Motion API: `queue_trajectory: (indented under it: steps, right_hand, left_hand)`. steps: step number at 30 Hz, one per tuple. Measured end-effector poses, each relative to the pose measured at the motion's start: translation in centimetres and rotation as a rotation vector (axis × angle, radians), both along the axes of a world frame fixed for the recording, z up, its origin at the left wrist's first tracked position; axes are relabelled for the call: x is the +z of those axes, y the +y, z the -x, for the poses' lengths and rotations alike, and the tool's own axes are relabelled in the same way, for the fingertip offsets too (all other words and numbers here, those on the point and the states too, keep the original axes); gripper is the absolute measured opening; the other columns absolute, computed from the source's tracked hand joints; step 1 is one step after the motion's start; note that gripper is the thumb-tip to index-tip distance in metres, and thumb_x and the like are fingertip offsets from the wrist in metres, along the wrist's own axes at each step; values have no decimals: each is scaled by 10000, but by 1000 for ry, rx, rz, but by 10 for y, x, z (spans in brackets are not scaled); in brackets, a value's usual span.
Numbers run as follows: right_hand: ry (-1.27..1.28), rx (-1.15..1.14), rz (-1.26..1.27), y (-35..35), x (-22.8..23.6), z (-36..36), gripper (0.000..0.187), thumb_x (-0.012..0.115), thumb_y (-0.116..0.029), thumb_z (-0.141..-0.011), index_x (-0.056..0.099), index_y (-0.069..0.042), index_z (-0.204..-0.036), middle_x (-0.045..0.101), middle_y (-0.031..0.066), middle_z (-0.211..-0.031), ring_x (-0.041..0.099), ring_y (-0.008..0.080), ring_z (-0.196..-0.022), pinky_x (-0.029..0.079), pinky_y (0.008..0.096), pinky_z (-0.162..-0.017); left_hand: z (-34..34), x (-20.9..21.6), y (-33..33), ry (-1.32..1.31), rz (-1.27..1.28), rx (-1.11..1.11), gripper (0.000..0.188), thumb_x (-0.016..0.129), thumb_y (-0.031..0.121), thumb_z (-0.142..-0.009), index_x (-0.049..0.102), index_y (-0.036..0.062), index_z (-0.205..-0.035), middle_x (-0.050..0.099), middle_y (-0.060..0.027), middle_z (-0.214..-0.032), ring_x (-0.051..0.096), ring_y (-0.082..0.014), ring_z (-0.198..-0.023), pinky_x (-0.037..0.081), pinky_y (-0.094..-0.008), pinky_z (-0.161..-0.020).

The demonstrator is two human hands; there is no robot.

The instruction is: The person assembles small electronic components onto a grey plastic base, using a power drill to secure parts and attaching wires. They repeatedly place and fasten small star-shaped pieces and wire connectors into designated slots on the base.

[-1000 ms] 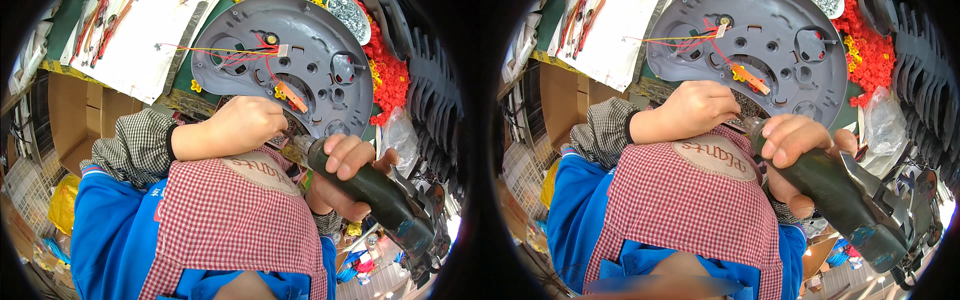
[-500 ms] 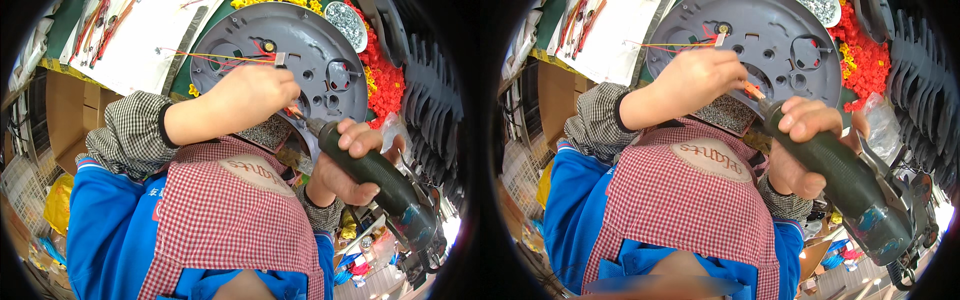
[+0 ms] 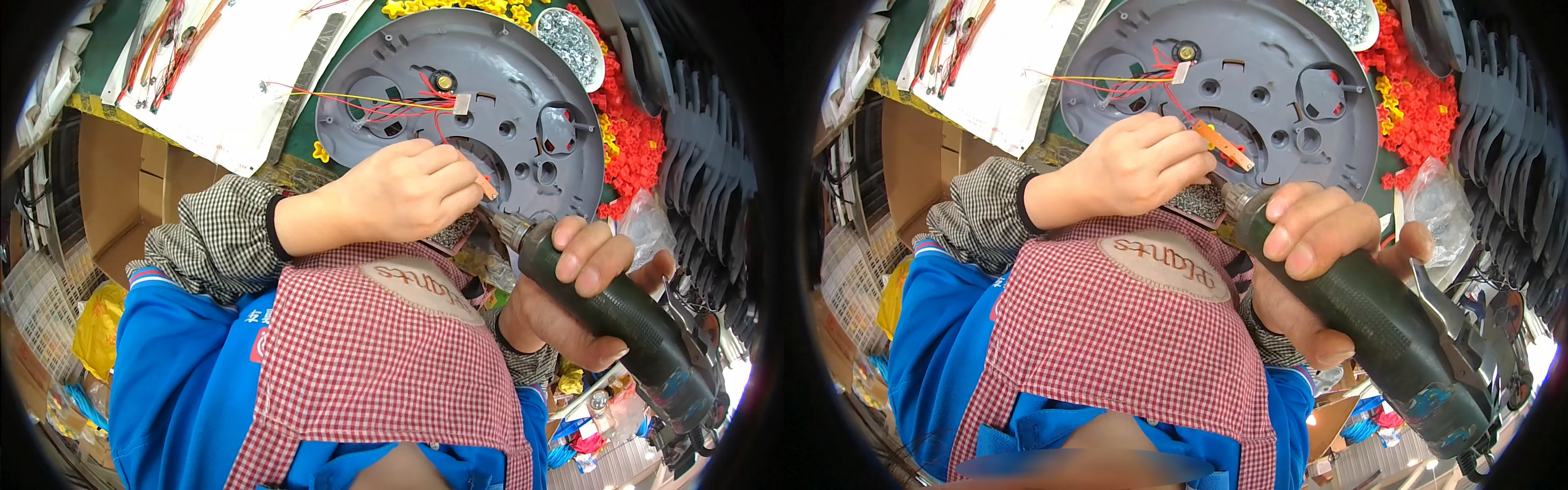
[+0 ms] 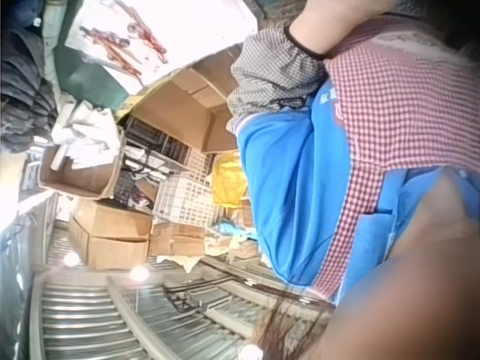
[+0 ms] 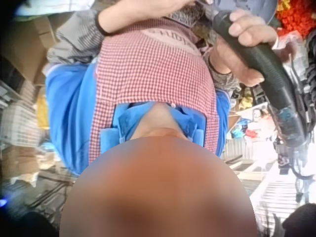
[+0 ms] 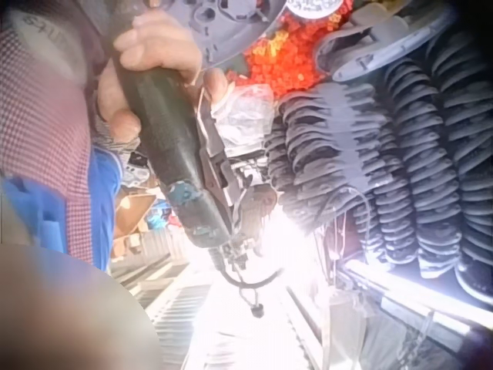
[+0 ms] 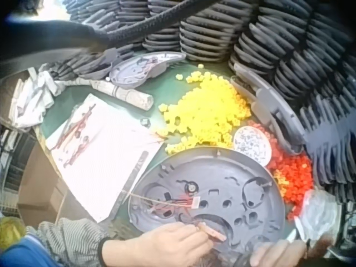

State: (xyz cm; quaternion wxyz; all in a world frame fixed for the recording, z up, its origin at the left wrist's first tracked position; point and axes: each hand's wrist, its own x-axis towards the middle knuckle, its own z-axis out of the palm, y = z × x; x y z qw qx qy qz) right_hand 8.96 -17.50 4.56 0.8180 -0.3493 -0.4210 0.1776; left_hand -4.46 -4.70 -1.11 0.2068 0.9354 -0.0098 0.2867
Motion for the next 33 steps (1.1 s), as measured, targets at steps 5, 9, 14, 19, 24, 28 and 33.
queue_trajectory:
  steps: [5, 9, 14, 19, 24, 28, 33]
  right_hand:
    - [28, 3, -5, -3, -1, -2, 916, 609, -599, -900, 216, -49, -1517, 587, 82, -882, 592, 208, -746, 507, 394, -733]
    - [52, 15, -14, -3, 0, -2, 921, 613, -602, -895, 215, -55, -1520, 585, 84, -882, 591, 208, -750, 505, 392, -740]
    - [26, 2, 15, -3, 1, 0, 921, 610, -603, -896, 213, -53, -1520, 588, 92, -889, 595, 209, -752, 506, 392, -748]
    - [23, -31, 43, -2, 1, -1, 912, 620, -592, -895, 225, -44, -1509, 588, 97, -881, 595, 220, -750, 503, 401, -755]
    - [-34, -82, 141, -2, -5, -12, 931, 646, -615, -863, 243, -37, -1470, 578, 92, -838, 591, 227, -745, 494, 406, -752]
    - [-30, -62, 239, 7, -15, -10, 962, 686, -654, -808, 251, -29, -1396, 573, 97, -806, 589, 217, -723, 500, 413, -716]
    - [-23, -72, 322, 9, -25, -3, 942, 730, -610, -796, 259, -15, -1354, 577, 100, -815, 584, 207, -714, 506, 414, -734]
  left_hand:
    - [-3, 2, 4, -33, 9, -27, 236, 705, 175, -715, 637, 73, -918, 582, -20, -895, 561, -157, -713, 472, -284, -605]
    - [-5, -7, 4, -40, 49, -39, 230, 710, 188, -717, 635, 75, -903, 576, -18, -883, 561, -161, -717, 472, -285, -611]
    - [-5, -1, 1, -16, 28, -14, 241, 716, 204, -715, 630, 77, -901, 560, -20, -871, 558, -168, -720, 473, -287, -615]
    - [-6, 0, 1, 29, 81, -9, 226, 725, 213, -730, 636, 81, -891, 598, -16, -859, 593, -175, -714, 495, -299, -616]
    - [-13, 7, 23, 259, 97, 53, 174, 719, 211, -776, 655, 72, -858, 667, -34, -873, 658, -202, -731, 532, -319, -634]
    - [-22, 4, 34, 581, 193, -10, 96, 692, 156, -804, 712, 67, -833, 681, -74, -814, 673, -264, -737, 544, -370, -662]
    - [-32, 0, 39, 604, 168, -71, 74, 699, 124, -781, 721, 62, -814, 678, -65, -781, 677, -281, -721, 551, -393, -657]
